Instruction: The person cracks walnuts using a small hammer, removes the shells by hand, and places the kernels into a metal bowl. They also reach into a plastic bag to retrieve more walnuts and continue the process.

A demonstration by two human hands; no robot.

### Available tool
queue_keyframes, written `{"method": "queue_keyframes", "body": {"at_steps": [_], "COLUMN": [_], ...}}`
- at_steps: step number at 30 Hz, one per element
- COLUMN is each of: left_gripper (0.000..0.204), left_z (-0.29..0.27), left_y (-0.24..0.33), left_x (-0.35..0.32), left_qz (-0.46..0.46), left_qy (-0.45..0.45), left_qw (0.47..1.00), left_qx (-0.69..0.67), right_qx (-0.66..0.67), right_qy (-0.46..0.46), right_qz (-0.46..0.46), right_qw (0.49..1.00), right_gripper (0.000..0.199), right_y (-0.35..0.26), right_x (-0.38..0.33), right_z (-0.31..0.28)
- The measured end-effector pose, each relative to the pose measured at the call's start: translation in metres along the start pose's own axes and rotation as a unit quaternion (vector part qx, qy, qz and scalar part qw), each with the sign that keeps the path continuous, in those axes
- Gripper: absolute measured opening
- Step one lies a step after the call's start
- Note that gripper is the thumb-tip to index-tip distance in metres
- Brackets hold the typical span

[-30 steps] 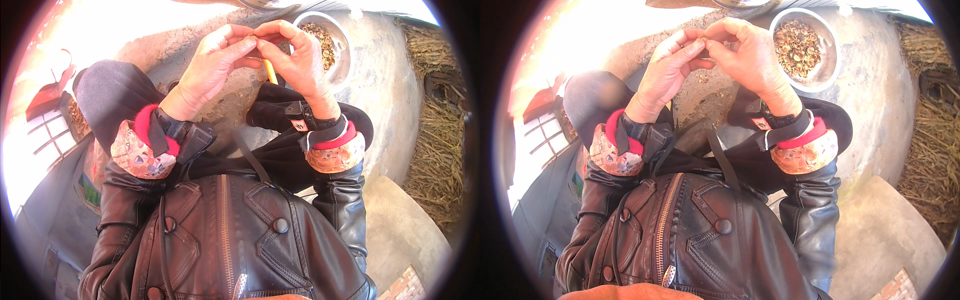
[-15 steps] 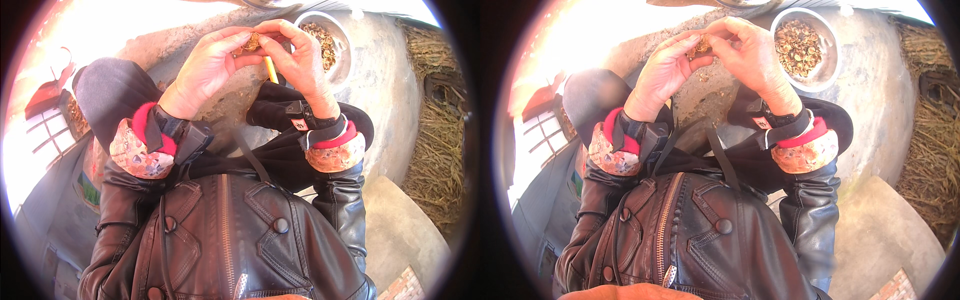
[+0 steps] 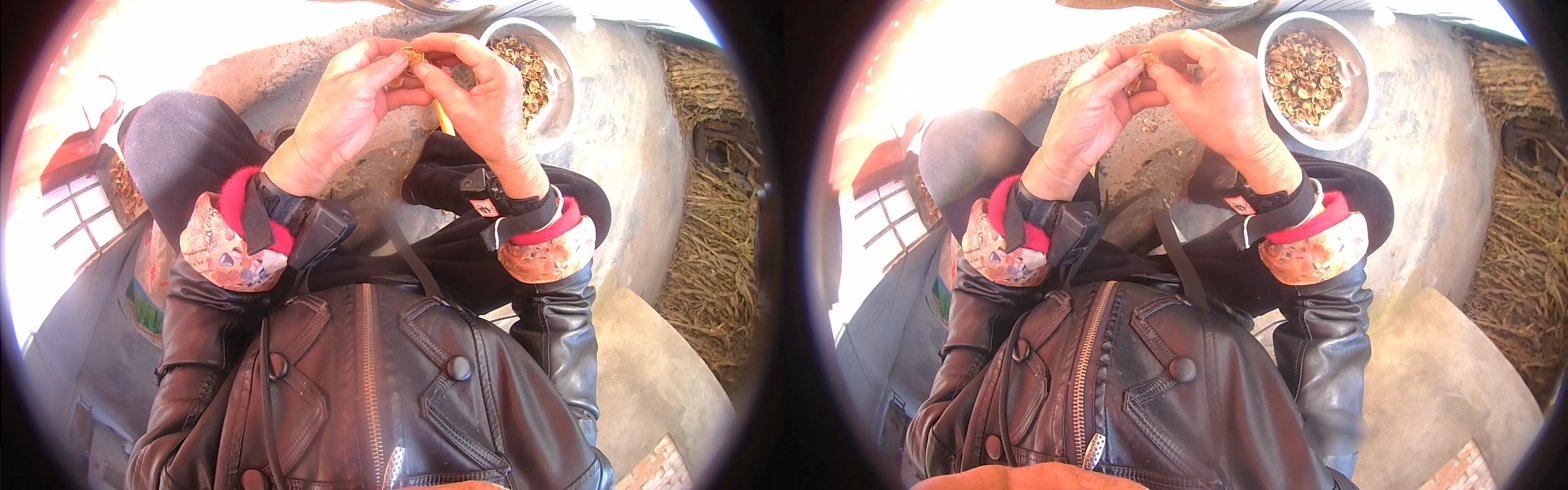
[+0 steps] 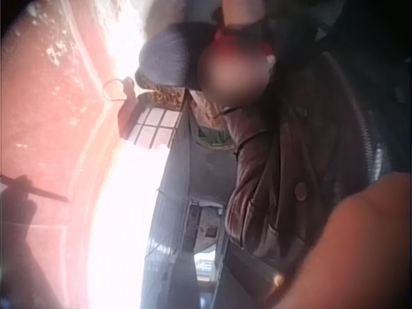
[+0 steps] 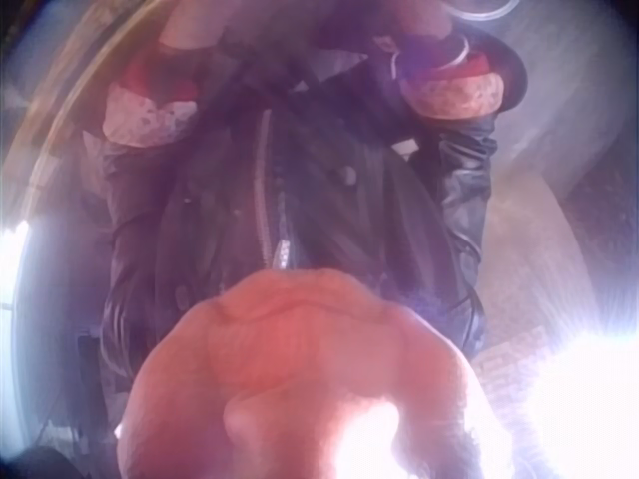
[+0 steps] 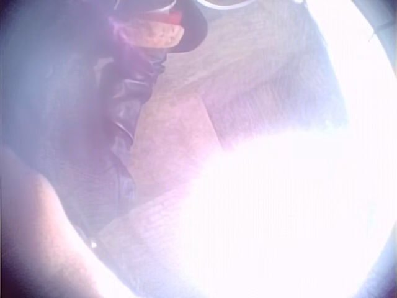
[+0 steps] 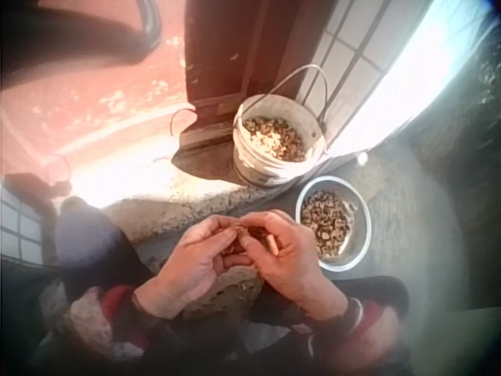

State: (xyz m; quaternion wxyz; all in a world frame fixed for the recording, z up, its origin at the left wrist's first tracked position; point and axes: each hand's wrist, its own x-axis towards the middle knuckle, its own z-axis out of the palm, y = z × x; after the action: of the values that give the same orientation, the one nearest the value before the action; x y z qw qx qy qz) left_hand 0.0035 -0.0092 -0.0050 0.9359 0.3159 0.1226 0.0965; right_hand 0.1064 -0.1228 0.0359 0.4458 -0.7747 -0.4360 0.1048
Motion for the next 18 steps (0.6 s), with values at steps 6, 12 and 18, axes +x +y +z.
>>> {"method": "queue_keyframes", "body": {"at_steps": [6, 12, 18], "left_gripper": [0.027, 0.031, 0.034], "left_z": [0.0042, 0.0055, 0.0076], "left_y": [0.0028, 0.0044, 0.0000], "left_x": [-0.0023, -0.0039, -0.0053], "left_qz": [0.012, 0.013, 0.024], "left_qy": [-0.014, -0.018, -0.011], "left_qw": [0.999, 0.998, 0.996], "left_qx": [0.038, 0.051, 0.080], "right_qx": [0.008, 0.121, 0.184], "right_qy": [-0.002, -0.014, 0.000], "right_qz": [-0.013, 0.035, 0.109], "right_qw": [1.000, 0.992, 0.977], "right_gripper": [0.017, 0.017, 0.015], "right_y": [0.0017, 0.0056, 0.0064], "right_x": [0.0011, 0.0008, -0.0008], "right_z": [-0.0032, -0.0014, 0.0022]}}
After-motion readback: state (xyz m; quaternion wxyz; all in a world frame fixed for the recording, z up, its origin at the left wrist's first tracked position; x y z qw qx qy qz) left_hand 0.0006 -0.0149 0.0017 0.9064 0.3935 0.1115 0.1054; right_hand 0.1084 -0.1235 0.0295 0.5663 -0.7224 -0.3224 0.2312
